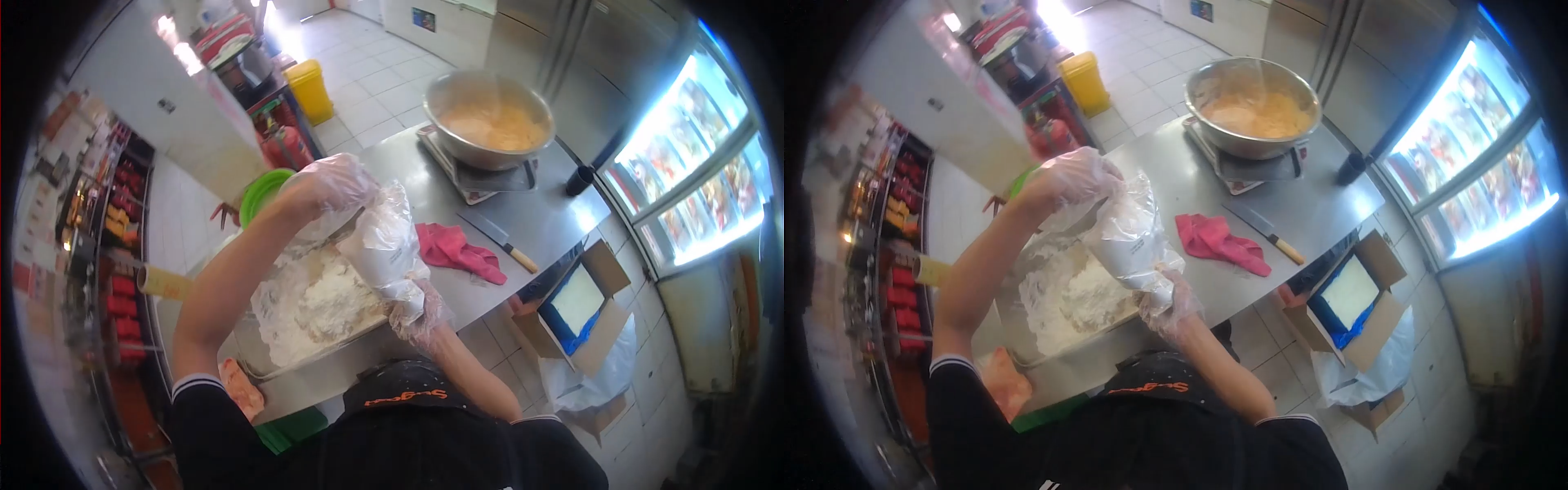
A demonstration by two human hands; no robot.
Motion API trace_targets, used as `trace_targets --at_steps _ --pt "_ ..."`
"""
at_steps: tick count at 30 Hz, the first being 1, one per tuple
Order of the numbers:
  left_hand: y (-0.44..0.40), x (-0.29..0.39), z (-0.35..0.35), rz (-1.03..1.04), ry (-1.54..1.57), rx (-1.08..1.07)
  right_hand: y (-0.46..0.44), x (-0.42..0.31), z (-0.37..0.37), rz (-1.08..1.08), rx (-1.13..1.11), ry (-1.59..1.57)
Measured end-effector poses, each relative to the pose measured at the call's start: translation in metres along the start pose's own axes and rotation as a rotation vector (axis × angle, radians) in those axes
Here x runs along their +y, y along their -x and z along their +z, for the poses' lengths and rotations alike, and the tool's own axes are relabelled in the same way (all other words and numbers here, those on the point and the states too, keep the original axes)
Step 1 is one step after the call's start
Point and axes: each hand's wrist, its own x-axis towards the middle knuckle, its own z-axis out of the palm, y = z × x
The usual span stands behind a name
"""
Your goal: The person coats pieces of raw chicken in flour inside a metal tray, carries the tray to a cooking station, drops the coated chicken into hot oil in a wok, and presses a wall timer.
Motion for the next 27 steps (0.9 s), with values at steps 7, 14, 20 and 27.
trace_targets --at_steps 7,14,20,27 --pt "-0.034 0.074 0.042 -0.222 -0.457 0.025 0.015 -0.057 -0.016 0.120 -0.146 -0.024" --pt "-0.051 0.069 0.103 -0.341 -0.345 0.086 0.017 -0.112 -0.034 0.175 -0.119 0.396" --pt "-0.117 -0.140 0.240 -0.448 -0.199 0.349 0.037 -0.153 -0.143 -0.179 0.562 1.963" --pt "-0.089 -0.134 0.250 -0.265 0.228 0.568 0.029 -0.060 -0.058 -0.191 0.240 2.162"
